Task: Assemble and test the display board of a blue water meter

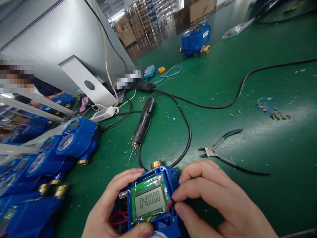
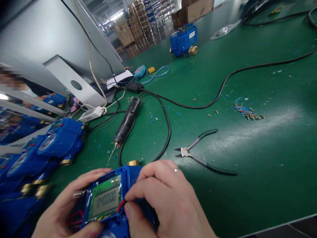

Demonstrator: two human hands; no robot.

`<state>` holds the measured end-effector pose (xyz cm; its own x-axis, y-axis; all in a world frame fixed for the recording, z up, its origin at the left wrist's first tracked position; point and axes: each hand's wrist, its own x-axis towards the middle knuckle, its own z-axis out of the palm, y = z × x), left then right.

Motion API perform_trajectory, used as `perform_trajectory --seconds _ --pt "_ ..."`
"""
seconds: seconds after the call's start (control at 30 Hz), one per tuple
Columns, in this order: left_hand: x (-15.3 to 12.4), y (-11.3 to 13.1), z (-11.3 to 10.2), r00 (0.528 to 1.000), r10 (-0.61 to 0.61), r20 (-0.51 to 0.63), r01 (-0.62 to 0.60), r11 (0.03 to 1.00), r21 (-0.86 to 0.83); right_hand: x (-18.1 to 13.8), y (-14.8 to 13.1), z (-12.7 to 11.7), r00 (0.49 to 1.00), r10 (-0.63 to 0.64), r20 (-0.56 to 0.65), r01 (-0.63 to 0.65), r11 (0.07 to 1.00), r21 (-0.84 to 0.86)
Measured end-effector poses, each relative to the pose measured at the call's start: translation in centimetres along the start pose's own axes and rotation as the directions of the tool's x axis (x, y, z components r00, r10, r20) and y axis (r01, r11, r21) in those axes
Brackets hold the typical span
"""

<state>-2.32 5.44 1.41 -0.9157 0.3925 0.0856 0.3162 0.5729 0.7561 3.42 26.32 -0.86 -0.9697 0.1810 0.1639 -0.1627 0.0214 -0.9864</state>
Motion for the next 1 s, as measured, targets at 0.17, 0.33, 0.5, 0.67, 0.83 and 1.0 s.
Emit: perform_trajectory --seconds 0.17,0.33,0.5,0.67,0.83,1.0 --pt "1.5 0.5 -1.7 0.948 0.240 0.211 -0.309 0.859 0.409 -1.4 0.3 -0.8 0.982 -0.147 0.117 0.165 0.973 -0.162" --pt "2.3 1.2 -1.4 0.903 0.333 0.271 -0.428 0.746 0.510 -1.5 0.6 -0.9 0.979 -0.156 0.130 0.180 0.964 -0.198" --pt "2.2 2.0 -0.8 0.941 0.253 0.227 -0.336 0.792 0.511 -1.7 1.0 -0.8 0.981 -0.162 0.111 0.180 0.966 -0.186" --pt "2.6 2.5 -0.8 0.823 0.519 0.232 -0.556 0.652 0.516 -1.8 1.1 -0.9 0.975 -0.188 0.117 0.205 0.965 -0.161" --pt "3.1 2.4 -0.6 0.729 0.632 0.264 -0.682 0.638 0.358 -1.9 0.9 -0.8 0.973 -0.206 0.106 0.223 0.958 -0.180" --pt "3.3 2.6 -0.7 0.645 0.684 0.342 -0.763 0.546 0.347 -1.8 0.8 -0.7 0.974 -0.193 0.121 0.210 0.966 -0.150"
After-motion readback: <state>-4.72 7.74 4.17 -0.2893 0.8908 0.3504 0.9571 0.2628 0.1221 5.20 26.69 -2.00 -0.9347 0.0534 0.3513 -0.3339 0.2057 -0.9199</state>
